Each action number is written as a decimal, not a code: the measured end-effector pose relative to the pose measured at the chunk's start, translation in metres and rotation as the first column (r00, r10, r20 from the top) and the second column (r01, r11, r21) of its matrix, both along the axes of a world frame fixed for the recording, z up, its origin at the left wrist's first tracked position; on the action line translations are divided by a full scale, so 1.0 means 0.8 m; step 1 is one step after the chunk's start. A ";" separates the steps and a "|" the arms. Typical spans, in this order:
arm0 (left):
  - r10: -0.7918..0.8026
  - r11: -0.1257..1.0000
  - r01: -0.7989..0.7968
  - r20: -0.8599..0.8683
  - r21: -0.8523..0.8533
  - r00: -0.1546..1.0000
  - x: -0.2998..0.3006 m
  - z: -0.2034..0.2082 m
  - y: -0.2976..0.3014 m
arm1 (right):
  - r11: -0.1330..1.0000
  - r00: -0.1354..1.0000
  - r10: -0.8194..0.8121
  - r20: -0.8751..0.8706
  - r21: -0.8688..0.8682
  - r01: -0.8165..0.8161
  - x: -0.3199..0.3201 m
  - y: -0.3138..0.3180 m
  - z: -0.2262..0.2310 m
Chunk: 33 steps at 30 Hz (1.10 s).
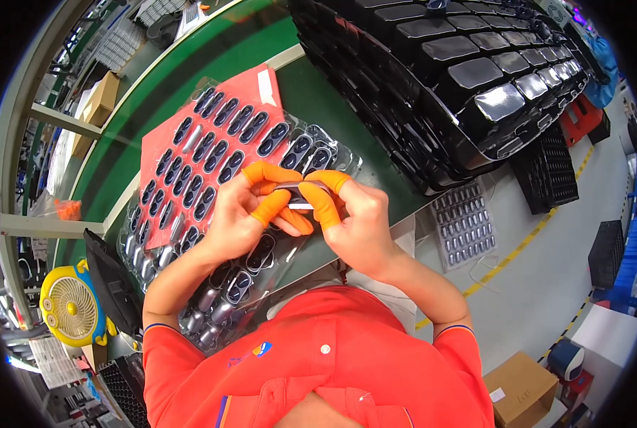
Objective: The person assembles electronic components by hand, then organizes them into a plastic tray.
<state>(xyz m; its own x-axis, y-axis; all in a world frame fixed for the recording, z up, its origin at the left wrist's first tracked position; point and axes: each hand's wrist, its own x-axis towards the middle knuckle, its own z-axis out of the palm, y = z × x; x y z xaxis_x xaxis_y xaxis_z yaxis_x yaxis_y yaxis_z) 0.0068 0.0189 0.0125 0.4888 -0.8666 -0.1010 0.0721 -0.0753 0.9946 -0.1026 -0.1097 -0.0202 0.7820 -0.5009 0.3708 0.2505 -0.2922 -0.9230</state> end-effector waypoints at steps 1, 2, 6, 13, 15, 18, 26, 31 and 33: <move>-0.009 0.999 0.006 -0.085 -0.032 0.996 0.001 0.005 0.002 | 0.997 0.998 0.036 -0.043 0.076 -0.033 -0.001 -0.001 0.003; -0.022 0.998 0.012 -0.169 -0.063 0.985 0.003 0.009 0.005 | 0.997 0.998 0.035 -0.045 0.076 -0.032 -0.002 -0.002 0.004; -0.047 0.997 0.041 -0.078 -0.071 0.996 0.006 0.004 0.010 | 0.996 0.997 0.006 -0.071 0.093 0.001 -0.003 -0.001 0.003; 0.027 0.999 -0.018 0.241 -0.038 0.970 -0.002 -0.004 0.010 | 0.997 0.999 -0.026 0.042 0.076 0.023 0.003 0.026 -0.014; 0.059 0.998 -0.062 0.316 0.000 0.947 -0.006 -0.007 0.008 | 0.998 0.999 -0.031 0.040 0.057 0.029 0.002 0.022 -0.015; -0.010 1.000 0.011 0.148 -0.008 0.989 0.006 -0.006 0.000 | 0.999 0.998 -0.040 0.039 0.015 0.040 -0.001 0.011 -0.011; -0.168 0.965 0.197 -0.166 0.176 0.972 0.006 0.023 0.004 | 0.895 0.966 0.233 0.108 0.364 -0.257 0.008 -0.010 0.011; -0.095 0.992 0.025 0.608 0.123 0.788 0.019 0.030 0.009 | 0.691 0.944 0.322 0.068 0.665 -0.283 0.004 -0.004 0.004; -0.105 0.994 0.073 0.628 0.077 0.771 0.023 0.026 -0.001 | 0.701 0.920 0.392 -0.006 0.650 -0.294 -0.001 -0.004 0.006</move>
